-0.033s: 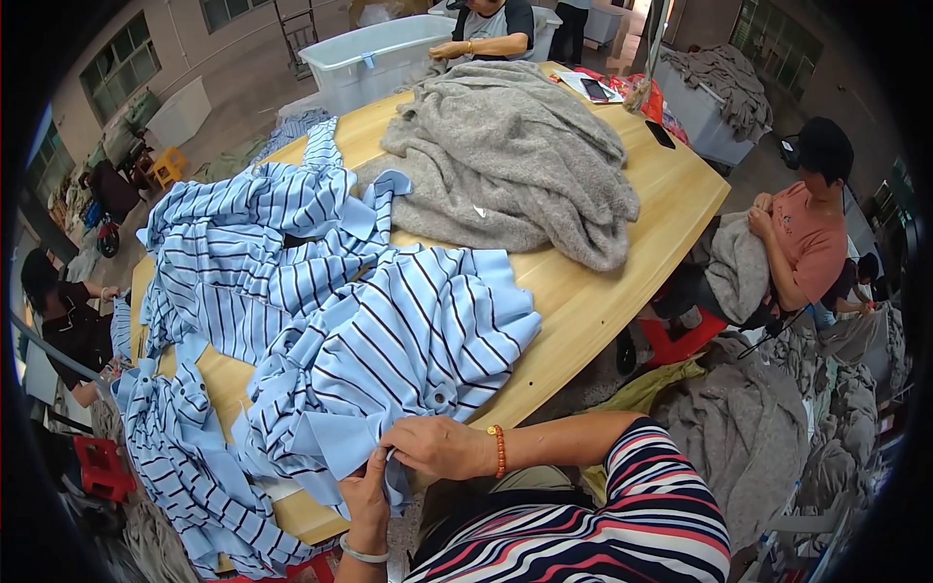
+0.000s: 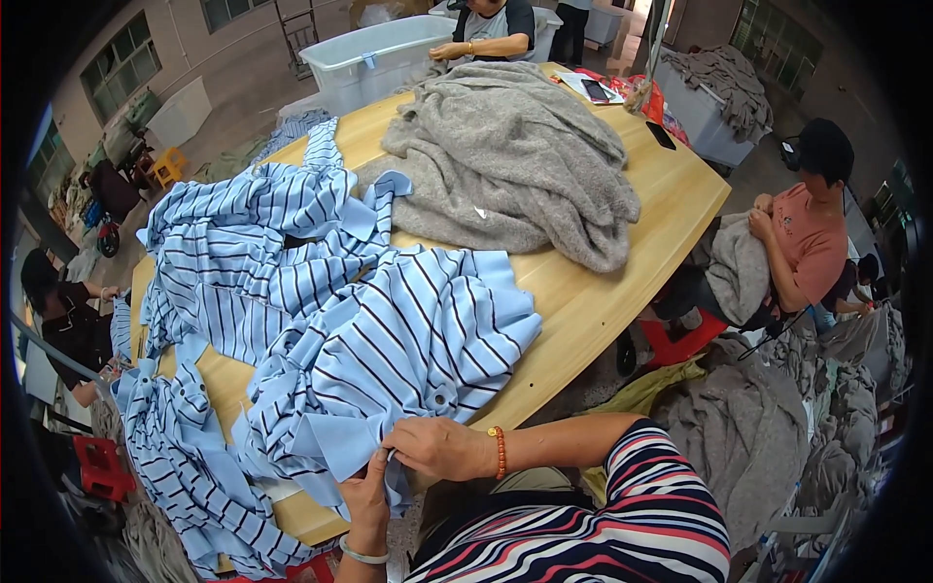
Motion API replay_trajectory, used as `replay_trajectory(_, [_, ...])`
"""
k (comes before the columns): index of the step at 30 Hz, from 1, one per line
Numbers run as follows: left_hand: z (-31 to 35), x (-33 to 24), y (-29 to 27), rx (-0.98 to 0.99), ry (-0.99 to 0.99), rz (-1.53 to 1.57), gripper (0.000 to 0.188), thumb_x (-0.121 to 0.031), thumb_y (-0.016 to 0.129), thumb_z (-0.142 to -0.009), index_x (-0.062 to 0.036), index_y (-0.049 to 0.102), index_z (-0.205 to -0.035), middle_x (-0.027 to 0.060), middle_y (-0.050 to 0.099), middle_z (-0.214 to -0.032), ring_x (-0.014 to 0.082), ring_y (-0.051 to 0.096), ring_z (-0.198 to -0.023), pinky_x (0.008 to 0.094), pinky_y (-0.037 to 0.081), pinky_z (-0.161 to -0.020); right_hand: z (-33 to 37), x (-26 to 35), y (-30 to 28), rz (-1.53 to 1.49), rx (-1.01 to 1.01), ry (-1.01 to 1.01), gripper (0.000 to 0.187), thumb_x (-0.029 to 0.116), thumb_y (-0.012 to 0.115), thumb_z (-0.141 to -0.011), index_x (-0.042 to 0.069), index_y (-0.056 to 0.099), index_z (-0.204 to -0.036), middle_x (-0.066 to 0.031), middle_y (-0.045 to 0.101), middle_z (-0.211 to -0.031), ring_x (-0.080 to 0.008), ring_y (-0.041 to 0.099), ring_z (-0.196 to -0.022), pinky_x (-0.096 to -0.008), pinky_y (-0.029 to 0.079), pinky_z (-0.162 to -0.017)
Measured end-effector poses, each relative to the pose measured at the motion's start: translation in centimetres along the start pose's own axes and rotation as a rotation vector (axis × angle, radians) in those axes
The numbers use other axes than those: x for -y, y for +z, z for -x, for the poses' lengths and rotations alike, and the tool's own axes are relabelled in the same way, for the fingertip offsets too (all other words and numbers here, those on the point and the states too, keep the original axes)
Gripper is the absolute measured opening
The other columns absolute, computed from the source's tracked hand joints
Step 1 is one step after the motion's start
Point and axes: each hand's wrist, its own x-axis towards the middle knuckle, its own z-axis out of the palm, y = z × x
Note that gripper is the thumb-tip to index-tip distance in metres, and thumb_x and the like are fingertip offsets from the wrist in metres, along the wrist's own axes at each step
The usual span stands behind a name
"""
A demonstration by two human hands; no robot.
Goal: Inspecting and organizing striped shirts on a work table in a sewing factory.
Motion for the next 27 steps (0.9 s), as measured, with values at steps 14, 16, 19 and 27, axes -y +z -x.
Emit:
replay_trajectory(14, [-0.6, -1.7, -0.4, 0.109, 0.076, -0.318, 0.034, -0.004, 0.073, -0.079, 0.0019, 0.059, -0.109, 0.0079, 0.063, -0.103, 0.0149, 0.06, -0.094, 0.0294, 0.047, -0.086, -0.6, -2.4, 0.2, 0.044, 0.09, -0.054, 0.018, 0.006, 0.059, -0.075, -0.001, 0.051, -0.09, -0.0159, 0.054, -0.086, -0.0309, 0.058, -0.083, -0.0376, 0.049, -0.069])
replay_trajectory(16, [-0.5, -1.9, -0.4, 0.211, 0.155, -0.54, 0.036, -0.005, 0.071, -0.078, 0.0039, 0.057, -0.11, 0.0103, 0.063, -0.104, 0.0187, 0.061, -0.093, 0.031, 0.047, -0.085, -0.6, -2.8, 0.4, 0.066, 0.095, -0.084, 0.025, 0.01, 0.062, -0.077, -0.001, 0.055, -0.098, -0.0128, 0.053, -0.084, -0.0284, 0.059, -0.076, -0.0353, 0.05, -0.066])
replay_trajectory(19, [-0.2, -2.1, -0.3, 0.173, 0.248, -0.778, 0.029, -0.004, 0.067, -0.08, 0.0041, 0.059, -0.106, 0.0112, 0.065, -0.1, 0.0209, 0.062, -0.09, 0.0323, 0.047, -0.082, -0.5, -3.2, 0.9, 0.07, 0.073, -0.087, 0.019, 0.01, 0.061, -0.077, 0.0, 0.054, -0.092, -0.0125, 0.052, -0.082, -0.0281, 0.058, -0.074, -0.0361, 0.05, -0.064])
replay_trajectory(27, [0.3, -3.1, 0.7, 0.144, 0.322, -0.995, 0.017, -0.002, 0.065, -0.079, 0.0014, 0.064, -0.095, 0.0158, 0.064, -0.086, 0.031, 0.062, -0.079, 0.039, 0.047, -0.072, -0.3, -3.5, 1.5, 0.087, 0.08, -0.093, 0.016, 0.011, 0.06, -0.078, 0.0, 0.052, -0.086, -0.0125, 0.051, -0.078, -0.0288, 0.057, -0.071, -0.0369, 0.049, -0.062])
